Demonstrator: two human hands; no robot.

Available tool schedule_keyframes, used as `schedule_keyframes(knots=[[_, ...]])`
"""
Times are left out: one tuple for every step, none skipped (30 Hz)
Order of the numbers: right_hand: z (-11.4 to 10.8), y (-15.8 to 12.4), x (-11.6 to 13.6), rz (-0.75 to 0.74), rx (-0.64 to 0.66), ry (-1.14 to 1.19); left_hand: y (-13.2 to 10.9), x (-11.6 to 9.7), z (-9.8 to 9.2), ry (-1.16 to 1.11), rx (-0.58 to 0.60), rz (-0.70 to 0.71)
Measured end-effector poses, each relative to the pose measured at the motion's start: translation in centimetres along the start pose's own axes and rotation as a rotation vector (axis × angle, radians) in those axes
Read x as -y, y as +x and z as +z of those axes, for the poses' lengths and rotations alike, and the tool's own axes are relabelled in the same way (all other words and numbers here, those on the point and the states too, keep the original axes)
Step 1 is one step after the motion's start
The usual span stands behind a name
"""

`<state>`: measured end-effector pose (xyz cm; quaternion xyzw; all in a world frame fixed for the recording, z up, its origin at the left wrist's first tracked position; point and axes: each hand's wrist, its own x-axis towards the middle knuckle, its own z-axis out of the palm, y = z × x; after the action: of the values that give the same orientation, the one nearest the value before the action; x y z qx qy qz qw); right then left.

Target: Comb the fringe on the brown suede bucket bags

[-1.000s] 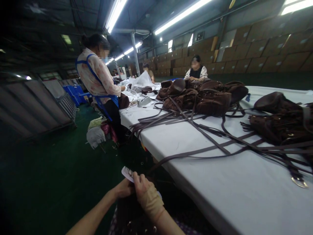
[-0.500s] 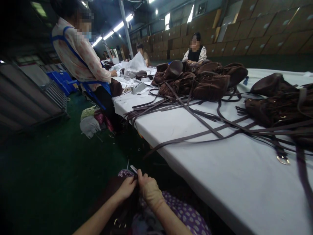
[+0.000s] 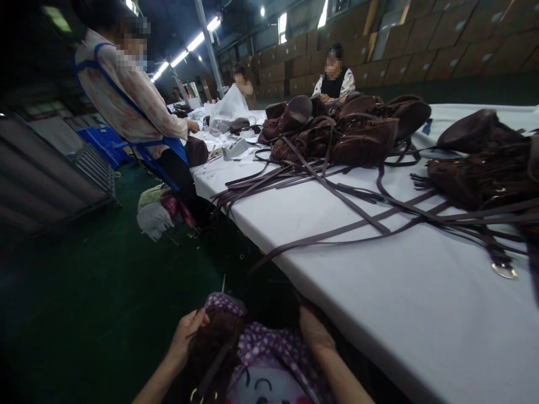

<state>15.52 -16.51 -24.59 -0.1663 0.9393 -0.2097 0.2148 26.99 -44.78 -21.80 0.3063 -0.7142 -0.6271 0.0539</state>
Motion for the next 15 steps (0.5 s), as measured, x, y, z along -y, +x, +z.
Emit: schedule_keyframes(knots=[[-0.6,-0.1,-0.7,-0.002,-0.007,0.025,0.4,-0.1,-0.1,-0.036,-0.034,-0.007],[-0.8,-0.2,-0.8,-0.010,-0.008,0.048,0.9,-0.3,0.1,-0.063,-0.059,-0.006],[-0.8,-0.1,-0.2,-0.021,-0.007,0.070,1.5,-0.4,0.5,-0.100,-0.085,-0.004],[-0.4,0.0,0.9,-0.036,-0.003,0.091,2.2,-0.6,1.1,-0.136,-0.107,-0.001],[0.2,0.0,2.4,-0.053,0.001,0.106,3.0,-0.8,1.7,-0.165,-0.126,0.003],[1.1,0.1,4.1,-0.091,0.001,0.137,3.8,-1.0,2.3,-0.187,-0.141,0.012],[2.1,0.0,5.8,-0.147,0.002,0.181,4.5,-1.3,2.8,-0.201,-0.154,0.024],[3.2,-0.2,7.4,-0.210,0.008,0.230,5.2,-1.6,3.2,-0.205,-0.163,0.039],[4.3,-0.6,8.6,-0.271,0.022,0.275,5.8,-1.9,3.5,-0.199,-0.169,0.058],[5.3,-0.9,9.5,-0.321,0.044,0.310,6.2,-2.2,3.7,-0.183,-0.173,0.080],[6.2,-1.4,10.0,-0.356,0.072,0.332,6.4,-2.5,3.7,-0.157,-0.174,0.104],[6.9,-1.8,10.0,-0.371,0.103,0.338,6.4,-2.9,3.6,-0.125,-0.177,0.129],[7.4,-2.2,9.8,-0.369,0.128,0.332,6.3,-3.3,3.4,-0.099,-0.182,0.152],[7.7,-2.5,9.4,-0.370,0.144,0.332,6.0,-3.6,3.1,-0.055,-0.188,0.195],[7.8,-2.7,8.8,-0.369,0.152,0.339,5.4,-3.8,2.6,0.028,-0.199,0.260]])
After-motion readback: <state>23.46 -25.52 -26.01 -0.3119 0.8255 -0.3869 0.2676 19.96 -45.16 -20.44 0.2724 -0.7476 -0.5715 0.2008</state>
